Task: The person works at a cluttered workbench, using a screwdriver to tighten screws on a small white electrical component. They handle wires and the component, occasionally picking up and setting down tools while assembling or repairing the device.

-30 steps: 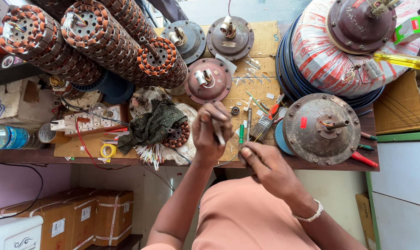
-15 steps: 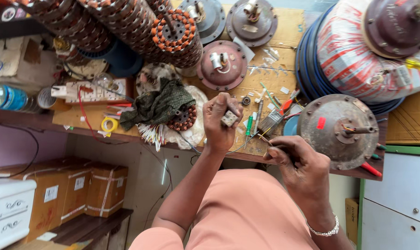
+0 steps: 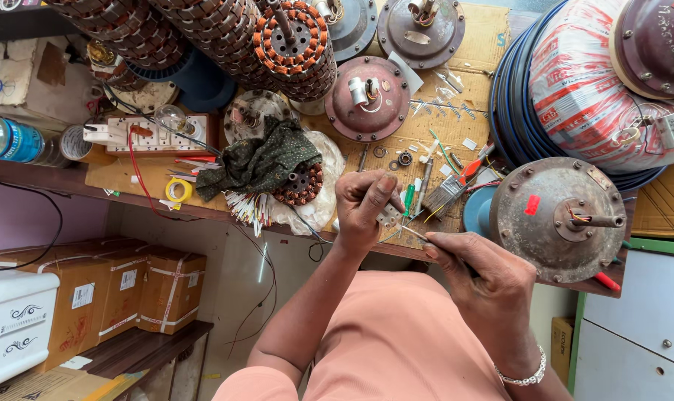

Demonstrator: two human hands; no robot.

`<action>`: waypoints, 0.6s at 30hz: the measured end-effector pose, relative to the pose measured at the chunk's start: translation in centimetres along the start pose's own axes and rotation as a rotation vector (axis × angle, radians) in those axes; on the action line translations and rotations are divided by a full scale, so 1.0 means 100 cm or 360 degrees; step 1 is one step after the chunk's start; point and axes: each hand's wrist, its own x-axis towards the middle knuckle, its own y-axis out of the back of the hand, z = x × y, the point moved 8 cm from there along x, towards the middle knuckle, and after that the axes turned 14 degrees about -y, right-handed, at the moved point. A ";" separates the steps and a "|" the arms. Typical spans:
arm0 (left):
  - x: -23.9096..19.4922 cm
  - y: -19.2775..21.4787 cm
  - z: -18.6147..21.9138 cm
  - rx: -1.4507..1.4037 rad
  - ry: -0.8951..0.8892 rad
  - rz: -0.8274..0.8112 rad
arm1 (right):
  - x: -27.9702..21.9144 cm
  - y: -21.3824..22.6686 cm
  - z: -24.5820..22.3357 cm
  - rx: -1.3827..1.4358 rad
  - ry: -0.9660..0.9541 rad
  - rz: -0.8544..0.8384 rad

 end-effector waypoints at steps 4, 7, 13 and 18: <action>0.005 -0.001 0.004 0.0132 -0.0015 -0.0056 | 0.003 -0.004 -0.001 -0.0015 0.0006 -0.0024; 0.007 -0.004 0.007 0.0222 -0.0025 -0.0101 | 0.003 -0.006 -0.002 -0.0031 0.0008 -0.0026; 0.009 -0.006 0.011 0.0265 -0.0022 -0.0139 | 0.001 -0.004 -0.001 -0.0004 -0.0038 -0.0010; 0.009 -0.009 0.010 0.0251 -0.0017 -0.0134 | 0.003 -0.003 0.002 0.0023 -0.0064 0.0023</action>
